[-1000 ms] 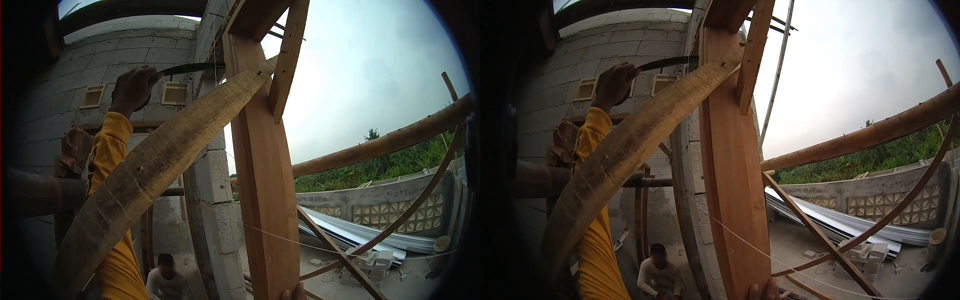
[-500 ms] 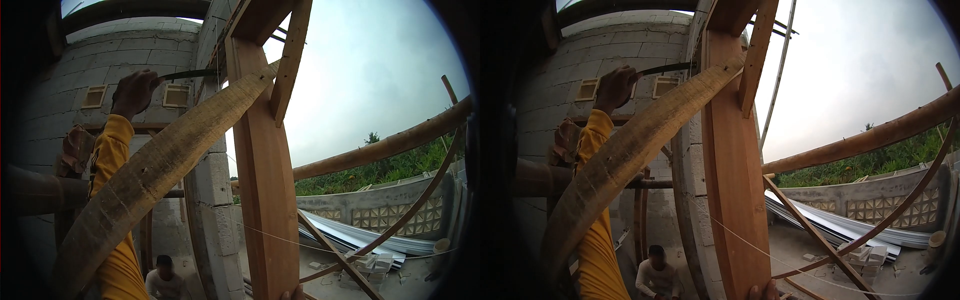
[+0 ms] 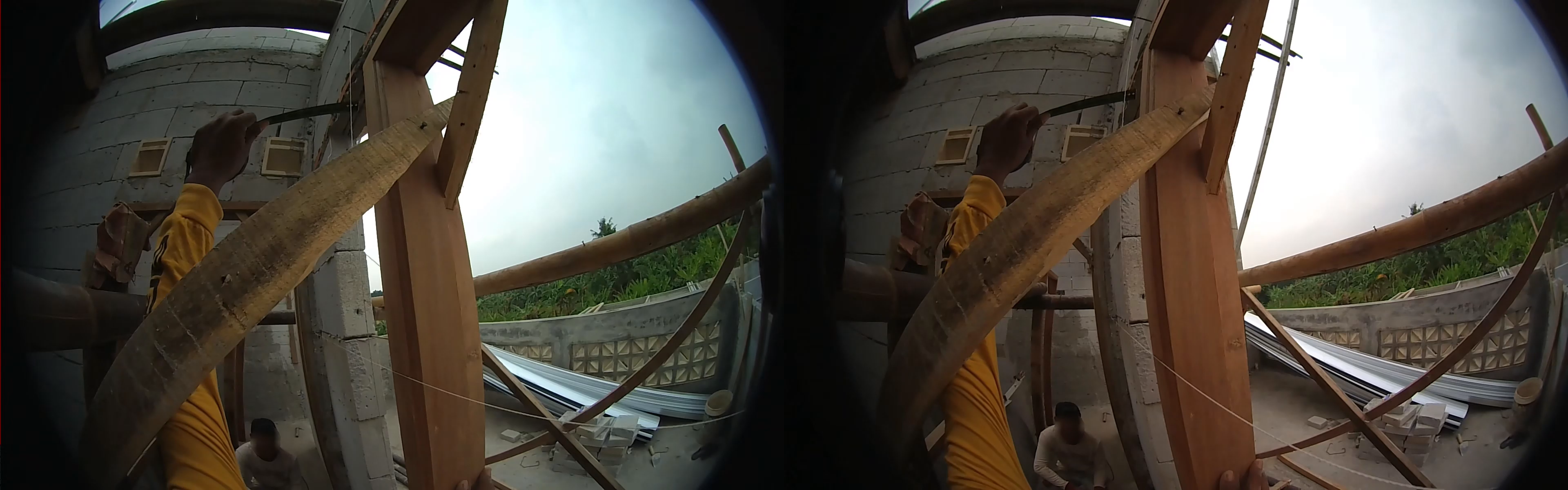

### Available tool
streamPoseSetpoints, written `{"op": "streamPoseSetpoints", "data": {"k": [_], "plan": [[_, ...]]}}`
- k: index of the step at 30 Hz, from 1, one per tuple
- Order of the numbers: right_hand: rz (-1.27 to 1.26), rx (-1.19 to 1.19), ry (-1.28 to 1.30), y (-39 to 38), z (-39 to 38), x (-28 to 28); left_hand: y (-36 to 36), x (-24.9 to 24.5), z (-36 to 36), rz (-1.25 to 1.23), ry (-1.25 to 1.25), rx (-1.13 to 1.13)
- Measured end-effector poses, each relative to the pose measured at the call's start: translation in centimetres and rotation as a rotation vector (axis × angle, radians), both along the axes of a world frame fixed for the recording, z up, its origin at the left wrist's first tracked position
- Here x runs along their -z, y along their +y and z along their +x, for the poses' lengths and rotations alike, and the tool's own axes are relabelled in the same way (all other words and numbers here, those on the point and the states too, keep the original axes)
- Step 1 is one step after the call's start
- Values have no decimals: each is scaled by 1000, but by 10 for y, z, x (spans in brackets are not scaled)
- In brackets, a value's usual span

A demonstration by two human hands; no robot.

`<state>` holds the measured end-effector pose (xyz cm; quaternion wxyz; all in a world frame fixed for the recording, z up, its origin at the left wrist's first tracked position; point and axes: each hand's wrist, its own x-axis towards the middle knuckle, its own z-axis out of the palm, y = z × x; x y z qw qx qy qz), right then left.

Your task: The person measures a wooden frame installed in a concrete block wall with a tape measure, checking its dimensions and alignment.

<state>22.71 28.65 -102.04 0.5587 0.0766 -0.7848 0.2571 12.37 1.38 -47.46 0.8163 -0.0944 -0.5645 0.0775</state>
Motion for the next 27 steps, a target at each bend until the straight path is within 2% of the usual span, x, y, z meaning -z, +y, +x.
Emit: {"op": "streamPoseSetpoints", "data": {"k": [6,27], "plan": [[-51,25,14,-4,0,0,0,-8,-4,-57,90,-14],[-73,46,-42,-7,0,0,-1,-17,7,-71,99,-19]]}}
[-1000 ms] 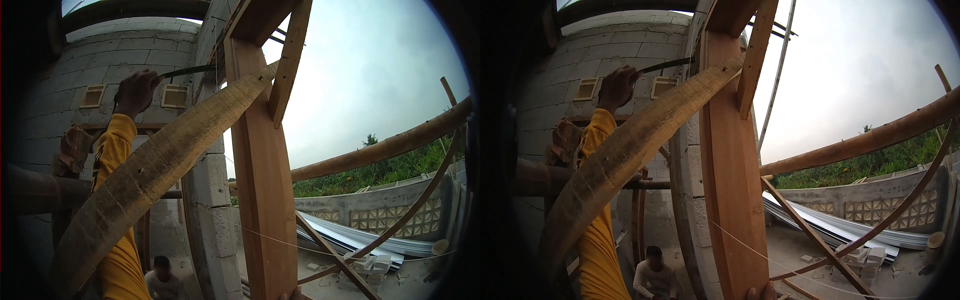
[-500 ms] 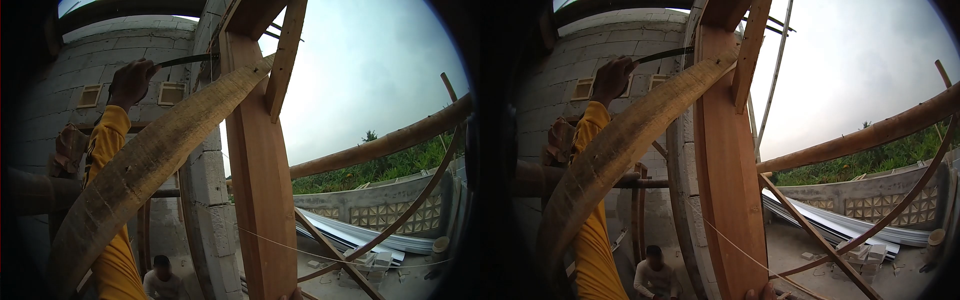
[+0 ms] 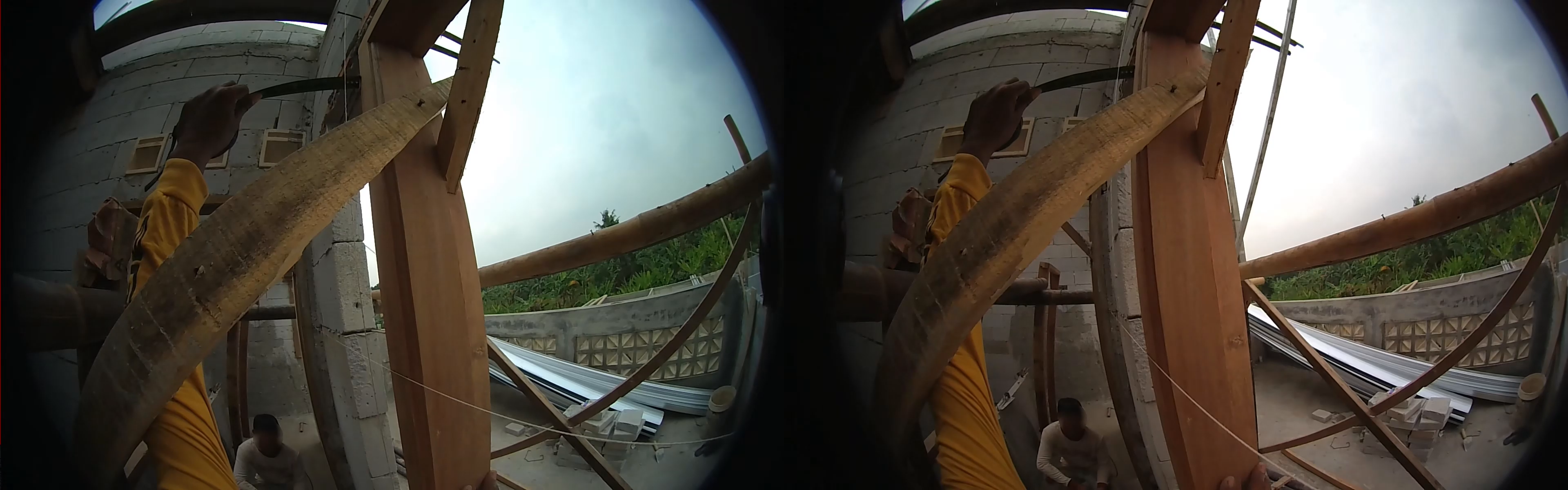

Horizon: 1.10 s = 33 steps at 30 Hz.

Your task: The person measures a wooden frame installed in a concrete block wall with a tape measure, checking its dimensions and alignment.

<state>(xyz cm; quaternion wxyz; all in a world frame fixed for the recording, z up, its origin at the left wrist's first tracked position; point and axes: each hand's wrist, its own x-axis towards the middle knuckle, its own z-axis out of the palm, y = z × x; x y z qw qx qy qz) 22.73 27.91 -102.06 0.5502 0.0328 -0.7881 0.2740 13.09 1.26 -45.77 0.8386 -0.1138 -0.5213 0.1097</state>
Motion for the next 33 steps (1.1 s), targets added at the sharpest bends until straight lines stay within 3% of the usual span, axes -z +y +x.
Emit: {"op": "streamPoseSetpoints", "data": {"k": [33], "plan": [[19,13,64,1,-6,4,-1,-7,-7,65,-5,-44]]}}
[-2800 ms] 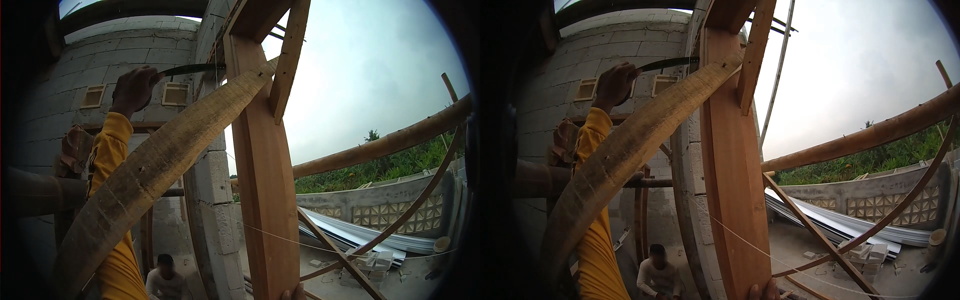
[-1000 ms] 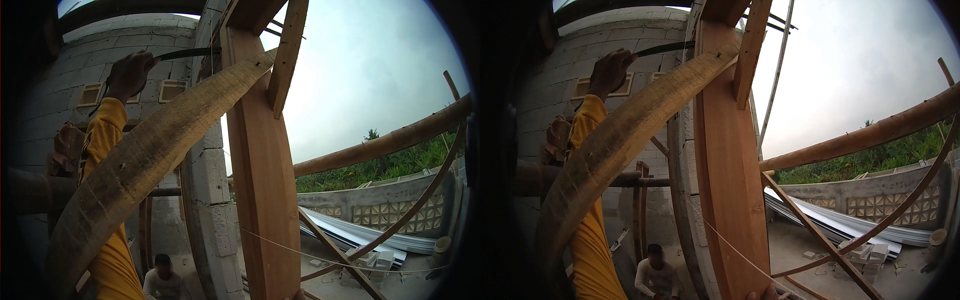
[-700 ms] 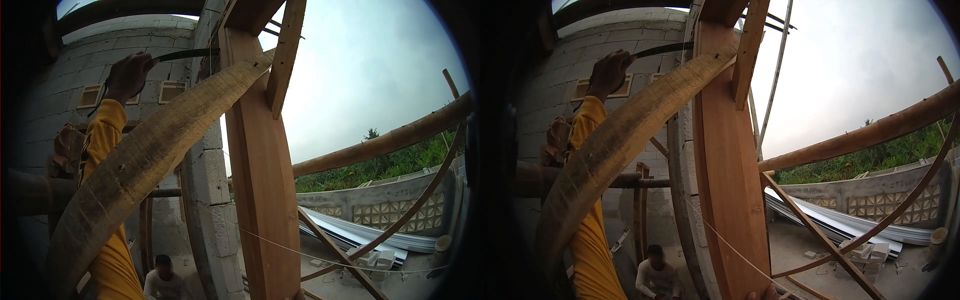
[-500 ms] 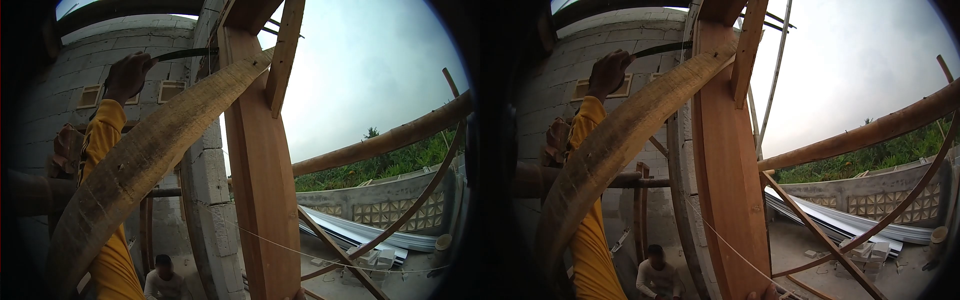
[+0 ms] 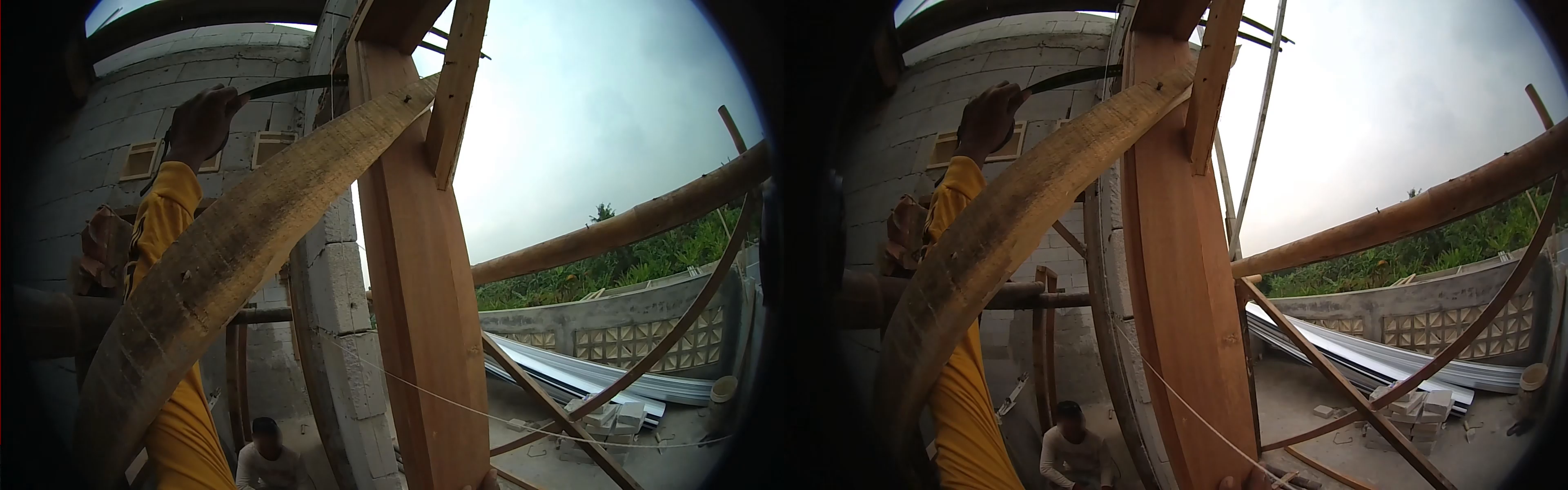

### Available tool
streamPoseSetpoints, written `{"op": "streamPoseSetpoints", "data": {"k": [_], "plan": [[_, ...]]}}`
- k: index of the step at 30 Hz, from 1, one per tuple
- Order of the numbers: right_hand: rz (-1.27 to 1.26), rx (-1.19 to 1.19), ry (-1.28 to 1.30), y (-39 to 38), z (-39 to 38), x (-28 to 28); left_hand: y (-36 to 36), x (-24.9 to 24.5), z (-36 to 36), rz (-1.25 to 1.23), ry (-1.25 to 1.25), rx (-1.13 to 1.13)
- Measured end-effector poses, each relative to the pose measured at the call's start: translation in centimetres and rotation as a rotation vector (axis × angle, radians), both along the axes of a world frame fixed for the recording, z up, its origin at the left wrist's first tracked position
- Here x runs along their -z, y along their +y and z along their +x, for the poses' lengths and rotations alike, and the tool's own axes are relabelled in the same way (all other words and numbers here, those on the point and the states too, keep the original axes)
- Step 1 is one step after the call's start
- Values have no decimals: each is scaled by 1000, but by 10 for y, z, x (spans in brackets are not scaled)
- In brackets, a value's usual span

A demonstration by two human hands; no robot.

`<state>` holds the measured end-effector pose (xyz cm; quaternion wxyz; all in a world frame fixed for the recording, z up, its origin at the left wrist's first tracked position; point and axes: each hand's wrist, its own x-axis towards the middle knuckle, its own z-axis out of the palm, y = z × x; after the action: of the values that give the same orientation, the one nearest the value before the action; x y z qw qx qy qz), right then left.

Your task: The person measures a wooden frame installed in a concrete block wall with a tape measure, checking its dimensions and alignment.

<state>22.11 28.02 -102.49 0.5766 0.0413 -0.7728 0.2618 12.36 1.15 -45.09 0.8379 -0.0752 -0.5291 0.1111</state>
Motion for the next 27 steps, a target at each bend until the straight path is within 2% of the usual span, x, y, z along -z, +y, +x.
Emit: {"op": "streamPoseSetpoints", "data": {"k": [12,20,23,27], "plan": [[-45,19,-70,-5,3,-1,1,-1,-7,3,43,-13],[-10,-30,-29,-1,-4,1,-8,2,-20,-10,-1,-39],[-14,-56,40,3,-8,-4,-23,39,-30,-27,-163,19],[168,-40,-30,19,-14,0,-51,131,-48,39,-362,173]]}}
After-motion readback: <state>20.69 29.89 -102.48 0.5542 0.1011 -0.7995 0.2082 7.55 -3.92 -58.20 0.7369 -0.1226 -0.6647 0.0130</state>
